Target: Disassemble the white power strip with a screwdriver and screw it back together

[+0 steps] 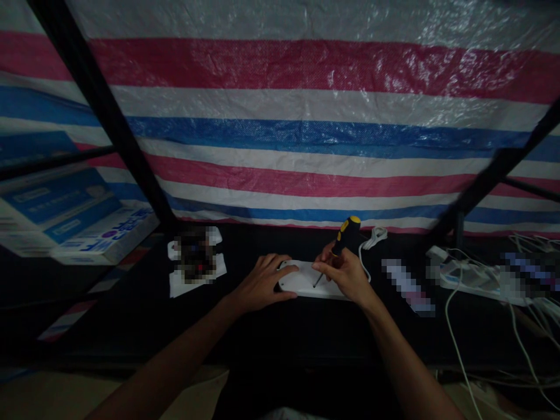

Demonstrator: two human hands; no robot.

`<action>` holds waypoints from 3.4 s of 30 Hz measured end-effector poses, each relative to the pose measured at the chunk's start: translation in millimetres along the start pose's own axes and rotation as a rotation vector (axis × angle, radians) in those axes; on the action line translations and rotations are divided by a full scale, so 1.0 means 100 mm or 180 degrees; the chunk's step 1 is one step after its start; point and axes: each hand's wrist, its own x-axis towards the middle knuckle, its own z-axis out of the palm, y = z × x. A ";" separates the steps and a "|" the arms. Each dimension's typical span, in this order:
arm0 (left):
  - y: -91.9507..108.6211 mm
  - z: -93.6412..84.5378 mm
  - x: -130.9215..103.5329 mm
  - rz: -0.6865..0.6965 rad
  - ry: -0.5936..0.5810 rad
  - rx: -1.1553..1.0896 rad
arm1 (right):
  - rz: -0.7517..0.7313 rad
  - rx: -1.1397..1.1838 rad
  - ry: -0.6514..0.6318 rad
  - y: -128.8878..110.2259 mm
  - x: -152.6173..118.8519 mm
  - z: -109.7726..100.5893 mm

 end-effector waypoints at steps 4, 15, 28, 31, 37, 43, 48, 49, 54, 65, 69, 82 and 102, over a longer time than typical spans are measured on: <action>0.00 0.00 0.00 0.0017 0.0016 0.0016 | 0.0008 -0.0035 -0.0336 -0.04 -0.04 -0.02; 0.00 0.01 0.01 -0.0014 -0.0016 0.0027 | -0.0122 -0.0304 -0.0033 -0.03 -0.08 -0.04; 0.01 -0.02 0.02 -0.0450 0.0067 0.0278 | -0.0239 -0.0612 -0.0784 -0.20 -0.17 -0.15; -0.02 -0.05 0.01 -0.0564 0.0017 0.0482 | -0.0175 -0.0596 -0.0521 -0.13 -0.16 -0.17; -0.05 -0.09 -0.02 -0.0449 -0.0064 0.0490 | -0.0128 -0.0870 -0.0188 -0.07 -0.14 -0.11; -0.07 -0.05 -0.01 -0.0424 -0.0011 0.0530 | -0.0362 -0.1035 -0.0597 -0.22 -0.17 -0.08; -0.07 -0.04 0.00 -0.0321 0.0047 0.0666 | -0.0423 -0.0910 -0.0851 -0.27 -0.18 -0.13; -0.06 -0.04 0.01 -0.0312 0.0036 0.0699 | -0.0431 -0.0960 -0.0816 -0.26 -0.18 -0.14; -0.04 -0.05 0.02 -0.0298 0.0032 0.0757 | -0.0573 -0.1324 -0.0559 -0.25 -0.19 -0.15; 0.06 0.01 0.08 -0.0411 -0.0048 0.0498 | -0.0969 -0.1267 -0.0528 -0.55 0.28 0.05; 0.06 0.03 0.10 -0.0385 -0.0025 0.0493 | -0.1128 -0.1198 -0.0633 -0.35 0.55 0.29; 0.04 0.05 0.09 -0.0355 -0.0018 0.0470 | -0.0801 -0.0629 -0.0806 0.08 0.67 0.39; 0.01 0.08 0.09 -0.0401 -0.0035 0.0428 | -0.0442 -0.0053 -0.0827 0.16 0.69 0.44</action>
